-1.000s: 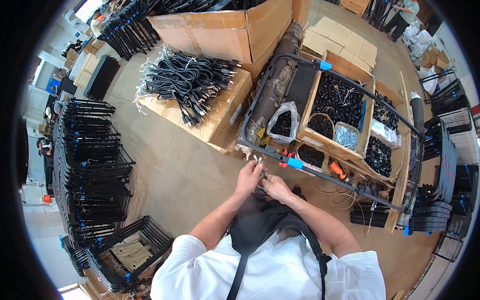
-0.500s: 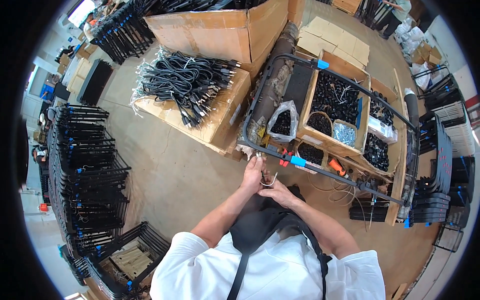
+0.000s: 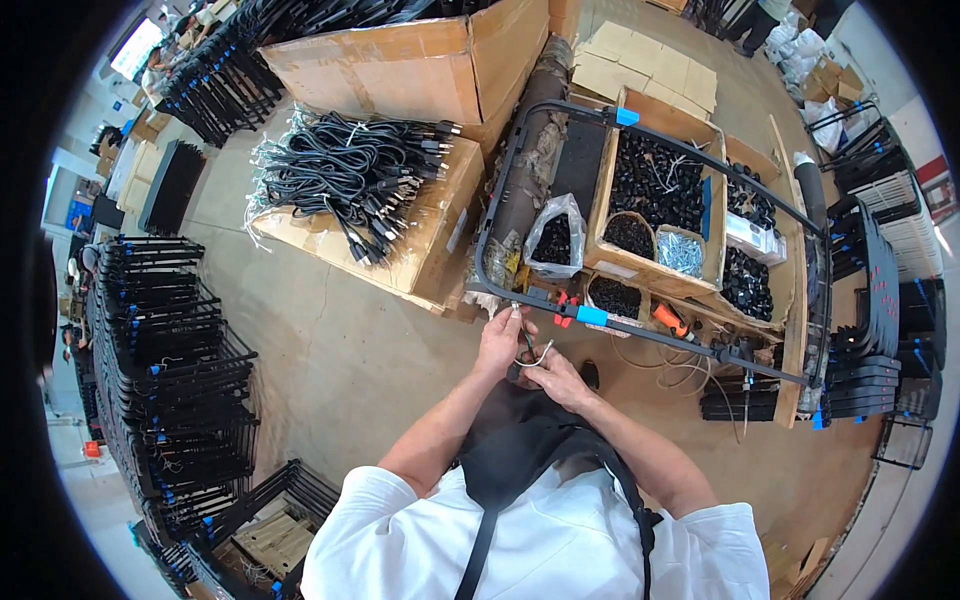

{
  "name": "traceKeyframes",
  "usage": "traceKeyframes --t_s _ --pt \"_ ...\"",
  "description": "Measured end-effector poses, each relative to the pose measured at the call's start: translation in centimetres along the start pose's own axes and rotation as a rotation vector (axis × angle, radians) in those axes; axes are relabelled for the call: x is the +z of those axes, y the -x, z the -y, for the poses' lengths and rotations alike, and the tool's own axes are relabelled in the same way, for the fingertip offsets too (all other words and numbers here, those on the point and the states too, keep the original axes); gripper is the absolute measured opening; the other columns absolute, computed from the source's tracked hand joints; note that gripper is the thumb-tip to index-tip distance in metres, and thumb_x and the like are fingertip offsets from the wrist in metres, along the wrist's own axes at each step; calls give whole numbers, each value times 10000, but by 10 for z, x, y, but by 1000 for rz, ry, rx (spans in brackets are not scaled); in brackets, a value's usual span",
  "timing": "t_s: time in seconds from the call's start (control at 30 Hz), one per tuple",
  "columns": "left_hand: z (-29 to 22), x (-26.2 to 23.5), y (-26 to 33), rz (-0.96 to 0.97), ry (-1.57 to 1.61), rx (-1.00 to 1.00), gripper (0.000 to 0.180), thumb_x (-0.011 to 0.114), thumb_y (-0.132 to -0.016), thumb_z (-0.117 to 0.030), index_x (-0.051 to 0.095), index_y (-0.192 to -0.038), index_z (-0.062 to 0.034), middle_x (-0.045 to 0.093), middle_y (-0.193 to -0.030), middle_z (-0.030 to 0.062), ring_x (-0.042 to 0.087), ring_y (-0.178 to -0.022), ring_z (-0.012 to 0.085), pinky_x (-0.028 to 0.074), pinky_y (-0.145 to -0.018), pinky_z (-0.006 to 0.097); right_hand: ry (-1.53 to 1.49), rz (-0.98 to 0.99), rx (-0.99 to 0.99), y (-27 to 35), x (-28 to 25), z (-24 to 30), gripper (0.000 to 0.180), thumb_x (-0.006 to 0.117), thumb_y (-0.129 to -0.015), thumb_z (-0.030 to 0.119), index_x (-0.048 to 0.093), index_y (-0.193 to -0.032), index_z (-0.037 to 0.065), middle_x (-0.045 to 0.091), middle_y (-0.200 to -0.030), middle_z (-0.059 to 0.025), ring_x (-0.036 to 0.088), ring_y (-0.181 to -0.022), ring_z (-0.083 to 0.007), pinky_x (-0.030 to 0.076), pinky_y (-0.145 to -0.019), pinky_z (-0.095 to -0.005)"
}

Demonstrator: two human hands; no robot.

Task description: Assembling plastic components onto metal frames using hand tools and a pneumatic screwdriver in a factory.

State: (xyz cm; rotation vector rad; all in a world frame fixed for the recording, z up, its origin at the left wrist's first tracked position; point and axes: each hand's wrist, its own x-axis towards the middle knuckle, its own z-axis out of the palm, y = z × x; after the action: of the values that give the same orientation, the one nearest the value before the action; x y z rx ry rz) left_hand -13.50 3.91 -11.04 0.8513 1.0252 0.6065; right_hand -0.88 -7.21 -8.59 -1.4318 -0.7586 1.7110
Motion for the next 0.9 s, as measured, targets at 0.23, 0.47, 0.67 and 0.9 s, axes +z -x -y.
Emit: traceKeyframes --t_s 0.23,0.47,0.67,0.9 --pt "-12 -29 -16 197 -170 -28 323 468 -1143 -251 673 -1241 -22 671 -855 19 622 -792 97 524 -720 278 -7 -64 -6 -1 11 3 192 533 -1074 142 571 -1204 6 708 -1009 -80 679 -965 -164 519 -895 -320" --pt "-24 -30 -19 56 -398 -28 309 530 -1121 -261 699 -1175 -8 700 -821 29 635 -725 105 535 -672 294 -20 -94 -39 -10 19 6 205 537 -1079 158 572 -1205 -1 710 -1000 -82 670 -937 -158 520 -874 -326" --pt "-37 -15 -9 -35 -543 80 286 587 -1084 -246 733 -1077 0 746 -827 41 650 -697 108 543 -661 305 -26 -71 -45 -19 12 5 231 519 -1100 203 561 -1233 19 708 -1038 -66 684 -957 -148 555 -854 -314" --pt "-19 -36 -24 -3 -554 25 310 584 -1080 -272 726 -1154 -7 772 -968 64 689 -854 137 562 -791 344 -142 -74 -13 -30 20 8 224 562 -1092 217 595 -1182 14 711 -1005 -61 694 -955 -159 560 -893 -333"
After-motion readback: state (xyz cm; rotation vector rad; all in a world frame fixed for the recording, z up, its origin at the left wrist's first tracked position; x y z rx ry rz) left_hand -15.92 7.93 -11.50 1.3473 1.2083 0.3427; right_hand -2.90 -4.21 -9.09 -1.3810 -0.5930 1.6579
